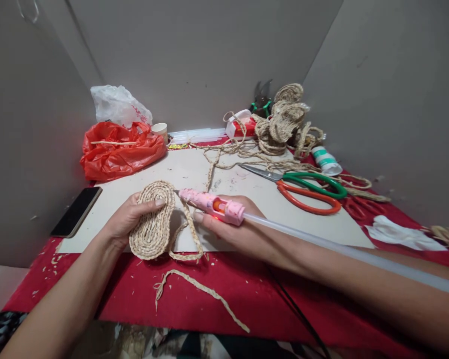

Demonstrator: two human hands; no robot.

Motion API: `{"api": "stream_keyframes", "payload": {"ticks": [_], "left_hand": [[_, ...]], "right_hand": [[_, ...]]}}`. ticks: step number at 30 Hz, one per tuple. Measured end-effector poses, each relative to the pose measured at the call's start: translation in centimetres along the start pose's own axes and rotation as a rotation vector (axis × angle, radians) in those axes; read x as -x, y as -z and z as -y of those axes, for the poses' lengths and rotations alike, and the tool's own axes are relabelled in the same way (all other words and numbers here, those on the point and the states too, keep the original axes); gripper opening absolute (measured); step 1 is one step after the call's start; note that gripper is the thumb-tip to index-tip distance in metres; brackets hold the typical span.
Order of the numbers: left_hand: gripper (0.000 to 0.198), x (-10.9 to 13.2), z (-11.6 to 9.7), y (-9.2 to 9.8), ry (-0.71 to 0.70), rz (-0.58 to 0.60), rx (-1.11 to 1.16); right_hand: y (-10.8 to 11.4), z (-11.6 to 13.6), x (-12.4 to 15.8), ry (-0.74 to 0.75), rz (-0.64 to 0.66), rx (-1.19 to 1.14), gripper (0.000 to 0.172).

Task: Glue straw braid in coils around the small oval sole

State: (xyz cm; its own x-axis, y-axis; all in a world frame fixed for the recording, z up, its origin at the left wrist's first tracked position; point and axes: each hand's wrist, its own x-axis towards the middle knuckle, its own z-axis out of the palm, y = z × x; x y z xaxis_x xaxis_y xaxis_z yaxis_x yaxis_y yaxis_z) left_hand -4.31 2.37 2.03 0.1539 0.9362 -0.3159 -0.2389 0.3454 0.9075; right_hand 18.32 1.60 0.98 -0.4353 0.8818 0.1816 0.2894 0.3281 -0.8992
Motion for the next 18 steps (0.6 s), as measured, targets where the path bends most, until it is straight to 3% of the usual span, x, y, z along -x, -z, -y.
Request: {"api": "stream_keyframes", "payload": {"ticks": [18], "left_hand": [[0.016,-0.31,0.17,0.49,0.027,0.022,0.11]], "right_hand": [[0.26,0.74,0.37,0.056,-0.008,0.13,0.029]]}}
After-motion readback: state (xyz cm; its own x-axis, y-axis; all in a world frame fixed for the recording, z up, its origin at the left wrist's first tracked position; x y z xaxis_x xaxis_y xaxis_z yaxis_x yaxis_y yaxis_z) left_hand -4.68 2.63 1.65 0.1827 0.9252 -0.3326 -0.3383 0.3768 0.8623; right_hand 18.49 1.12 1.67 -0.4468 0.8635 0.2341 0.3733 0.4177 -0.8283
